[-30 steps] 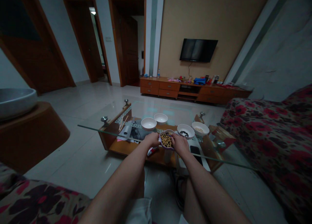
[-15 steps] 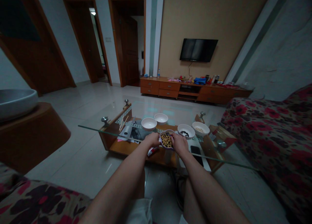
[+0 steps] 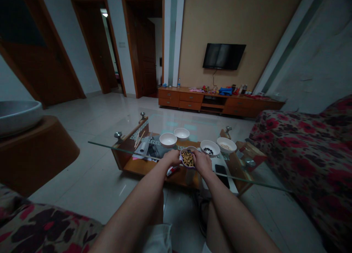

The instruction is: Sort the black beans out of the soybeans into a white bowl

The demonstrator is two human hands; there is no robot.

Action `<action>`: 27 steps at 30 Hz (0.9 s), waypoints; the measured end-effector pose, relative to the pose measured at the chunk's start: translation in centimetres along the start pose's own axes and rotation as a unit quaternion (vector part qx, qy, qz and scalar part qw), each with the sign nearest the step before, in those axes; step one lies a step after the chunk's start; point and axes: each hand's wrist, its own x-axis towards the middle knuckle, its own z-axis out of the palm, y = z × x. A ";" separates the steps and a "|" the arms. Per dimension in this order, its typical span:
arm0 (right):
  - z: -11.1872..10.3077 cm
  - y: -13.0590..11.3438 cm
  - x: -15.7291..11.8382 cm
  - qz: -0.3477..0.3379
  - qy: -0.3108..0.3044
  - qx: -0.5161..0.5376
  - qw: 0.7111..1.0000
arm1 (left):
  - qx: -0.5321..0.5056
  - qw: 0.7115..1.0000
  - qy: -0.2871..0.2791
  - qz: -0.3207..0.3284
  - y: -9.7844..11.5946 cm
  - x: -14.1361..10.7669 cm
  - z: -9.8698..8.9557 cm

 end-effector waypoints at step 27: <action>0.0 0.4 0.0 -0.007 0.005 -0.019 1.000 | -0.001 1.000 -0.001 0.002 -0.1 0.1 0.1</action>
